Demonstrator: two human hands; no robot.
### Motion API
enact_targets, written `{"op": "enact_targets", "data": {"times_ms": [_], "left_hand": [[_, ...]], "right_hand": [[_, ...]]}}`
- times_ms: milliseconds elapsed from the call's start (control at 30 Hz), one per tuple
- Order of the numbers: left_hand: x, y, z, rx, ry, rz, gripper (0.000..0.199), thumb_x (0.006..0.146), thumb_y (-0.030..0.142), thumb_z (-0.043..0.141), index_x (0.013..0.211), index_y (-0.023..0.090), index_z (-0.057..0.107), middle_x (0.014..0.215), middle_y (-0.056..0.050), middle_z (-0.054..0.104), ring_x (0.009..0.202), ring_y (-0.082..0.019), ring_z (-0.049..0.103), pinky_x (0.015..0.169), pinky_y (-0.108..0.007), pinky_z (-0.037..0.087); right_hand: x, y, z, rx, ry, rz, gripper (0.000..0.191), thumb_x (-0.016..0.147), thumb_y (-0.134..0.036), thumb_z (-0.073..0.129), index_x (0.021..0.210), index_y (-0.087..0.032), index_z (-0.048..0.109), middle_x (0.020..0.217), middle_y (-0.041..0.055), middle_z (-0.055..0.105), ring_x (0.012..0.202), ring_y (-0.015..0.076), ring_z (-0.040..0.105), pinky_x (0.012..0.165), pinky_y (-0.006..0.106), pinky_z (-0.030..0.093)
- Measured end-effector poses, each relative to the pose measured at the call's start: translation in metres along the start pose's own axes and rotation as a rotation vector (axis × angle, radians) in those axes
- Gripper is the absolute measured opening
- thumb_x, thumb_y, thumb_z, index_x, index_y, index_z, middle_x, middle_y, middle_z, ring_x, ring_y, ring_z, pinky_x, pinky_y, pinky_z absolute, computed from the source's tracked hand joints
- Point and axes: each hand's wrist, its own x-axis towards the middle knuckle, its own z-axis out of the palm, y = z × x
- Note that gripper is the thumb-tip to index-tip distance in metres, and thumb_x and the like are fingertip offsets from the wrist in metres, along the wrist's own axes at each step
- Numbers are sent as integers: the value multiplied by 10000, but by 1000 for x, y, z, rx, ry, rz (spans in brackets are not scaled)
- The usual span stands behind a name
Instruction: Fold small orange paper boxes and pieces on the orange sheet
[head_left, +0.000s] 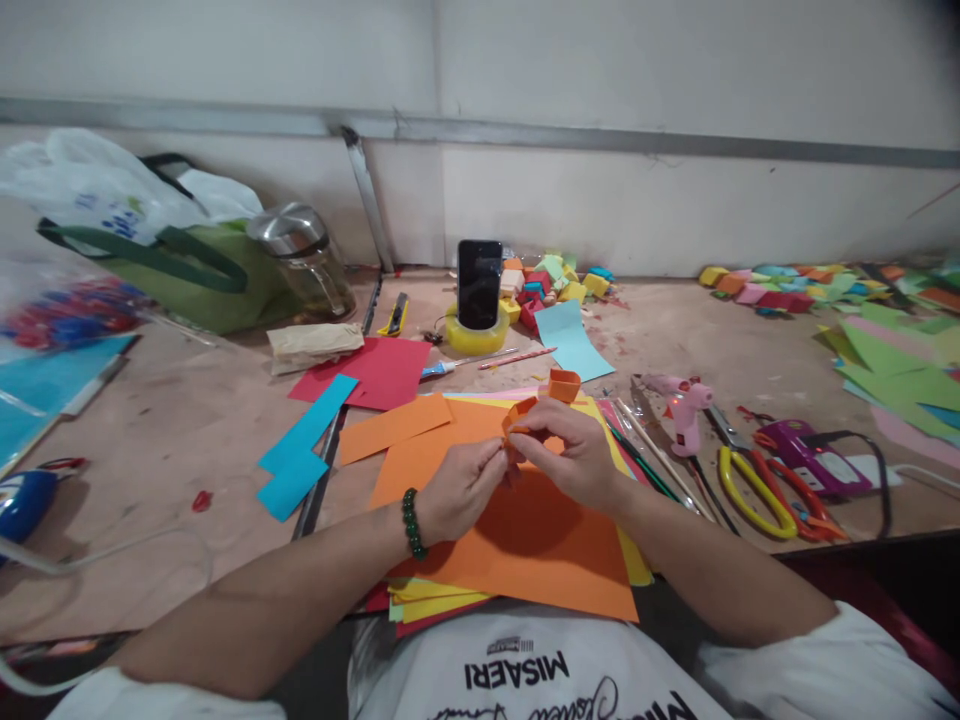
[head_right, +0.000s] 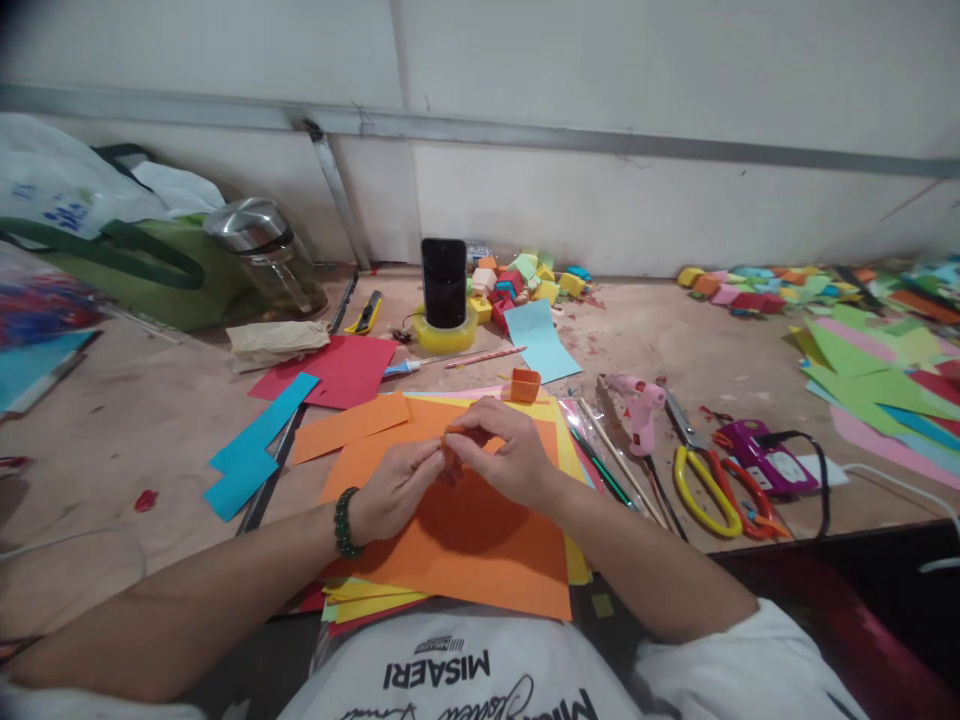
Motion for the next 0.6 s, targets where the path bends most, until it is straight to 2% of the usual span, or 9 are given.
{"op": "enact_targets", "data": {"times_ms": [67,100,200,267,333,467,600], "left_hand": [[0,-1,-1,46,11,-2,454,941,468,334,665,179,550,635,-33,643,610,-140,603,629,-255,480],[0,-2,-1,49,19,-8,455,940,464,334,657,180,548,618,-28,638,595,-137,599,620,-252,476],[1,-5,0,-19,42,-52,479,941,472,328,634,176,547,580,-25,636,551,-129,592,595,-246,481],[1,-6,3,-118,63,-103,503,933,504,336,615,172,538,569,-32,637,529,-129,595,566,-244,488],[2,-5,5,-227,80,-160,516,915,549,358,616,167,532,575,-37,637,519,-133,606,543,-247,494],[4,-3,8,-378,81,-219,509,864,621,428,642,168,502,557,-14,606,495,-134,610,544,-261,516],[4,-2,7,-452,91,-207,499,849,632,455,665,169,493,551,-4,579,505,-140,606,564,-278,528]], "right_hand": [[1,0,-1,63,-26,43,69,853,-166,616,796,-183,650,715,13,631,614,108,607,522,215,513],[0,1,-1,56,-25,18,69,855,-171,616,799,-186,654,714,15,630,622,113,607,528,221,514],[-4,3,-1,-97,-21,-241,84,864,-142,601,869,-194,667,714,25,626,639,128,587,555,248,512],[-6,4,-2,-228,-59,-447,163,869,-102,578,984,-190,653,739,38,629,643,140,571,562,268,510],[-7,5,-4,-320,-115,-577,241,881,-72,544,1088,-170,619,757,54,632,665,155,573,582,288,518],[-6,8,-8,-447,-174,-654,277,923,-81,472,1172,-145,574,793,72,640,709,168,584,605,305,538],[-5,6,-8,-549,-164,-669,248,924,-89,473,1129,-149,600,800,73,649,705,168,590,606,311,550]]}}
